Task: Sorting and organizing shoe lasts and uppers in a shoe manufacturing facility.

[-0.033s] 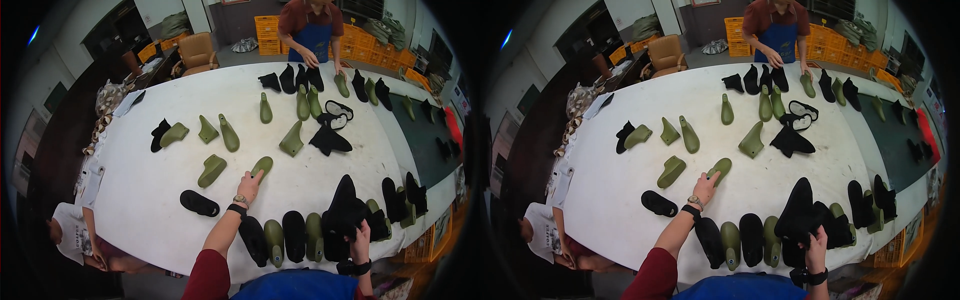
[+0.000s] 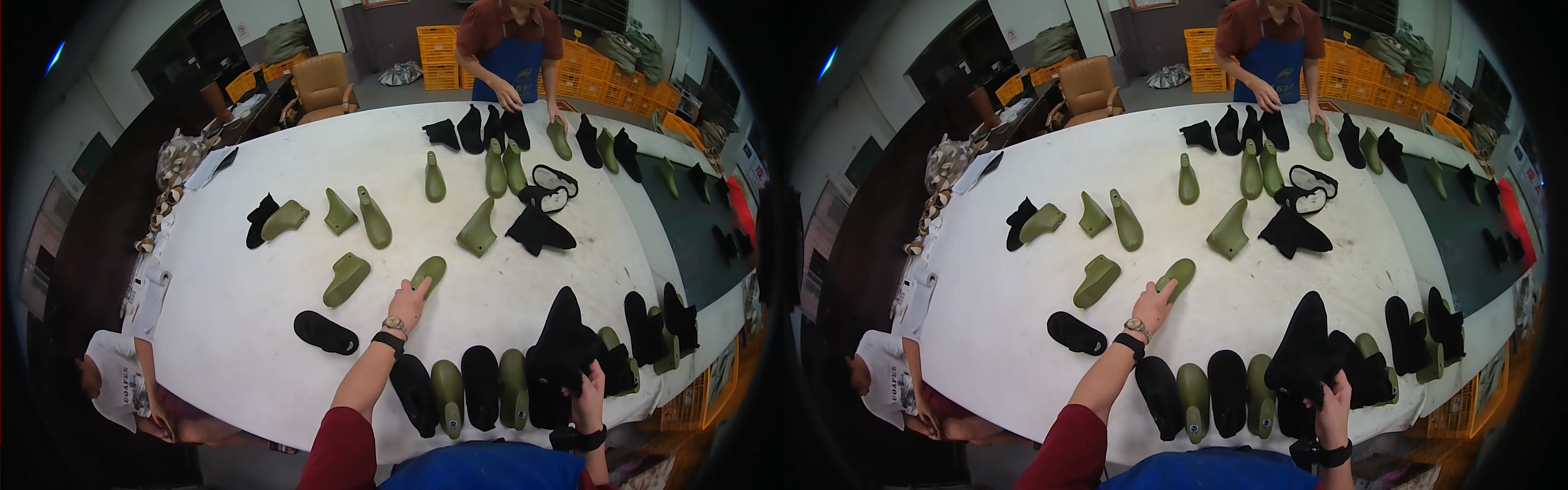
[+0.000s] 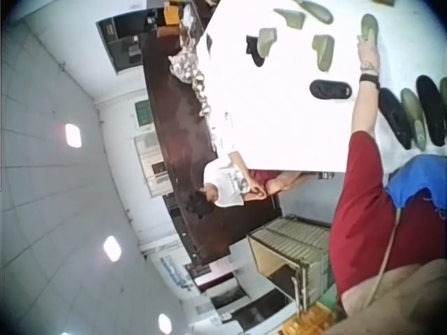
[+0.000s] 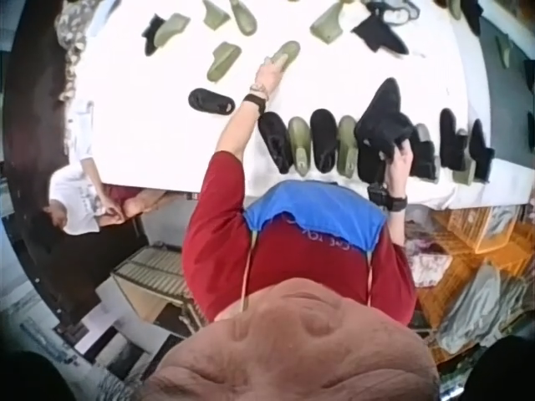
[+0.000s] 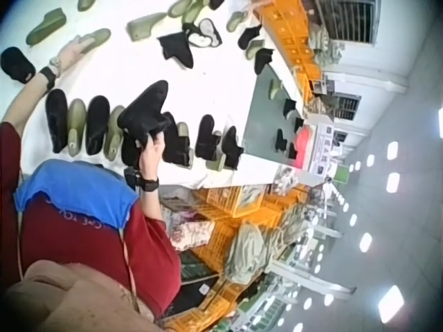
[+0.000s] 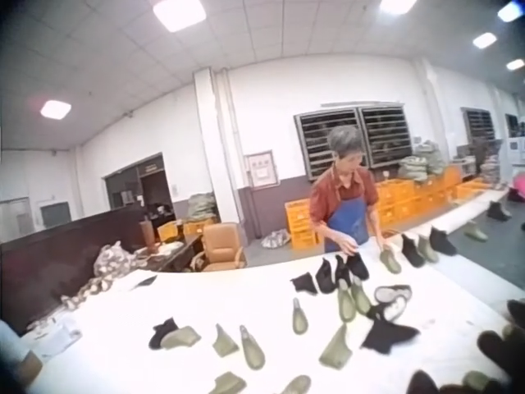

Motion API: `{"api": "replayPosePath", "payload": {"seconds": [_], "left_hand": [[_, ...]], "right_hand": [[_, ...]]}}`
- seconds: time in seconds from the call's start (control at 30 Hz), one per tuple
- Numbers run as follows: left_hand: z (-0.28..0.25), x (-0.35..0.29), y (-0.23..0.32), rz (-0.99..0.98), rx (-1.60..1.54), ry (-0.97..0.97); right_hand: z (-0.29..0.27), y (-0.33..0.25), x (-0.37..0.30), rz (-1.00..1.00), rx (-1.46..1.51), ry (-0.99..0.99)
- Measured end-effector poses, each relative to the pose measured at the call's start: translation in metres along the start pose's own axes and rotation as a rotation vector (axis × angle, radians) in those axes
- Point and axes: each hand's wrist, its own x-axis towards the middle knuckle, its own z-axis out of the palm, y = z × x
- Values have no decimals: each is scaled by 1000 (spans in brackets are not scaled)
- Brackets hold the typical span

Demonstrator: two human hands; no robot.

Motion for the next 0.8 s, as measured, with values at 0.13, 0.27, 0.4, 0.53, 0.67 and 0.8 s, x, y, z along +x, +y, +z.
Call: {"api": "replayPosePath", "payload": {"seconds": [0.13, 0.27, 0.4, 0.53, 0.67, 0.8], "left_hand": [[11, 26, -3, -86, 13, -123], [31, 58, 7, -234, 25, -31], [33, 84, 9, -282, 23, -10], [38, 107, 11, -352, 32, -16], [36, 104, 3, -352, 85, -5], [38, 105, 13, -297, 74, -29]], "right_hand": [[6, -2, -1, 42, -5, 81], [-5, 12, 6, 68, -11, 100], [7, 10, 13, 85, -1, 97], [3, 13, 20, 104, -14, 86], [8, 10, 22, 141, -4, 6], [-5, 14, 15, 159, -5, 52]]}}
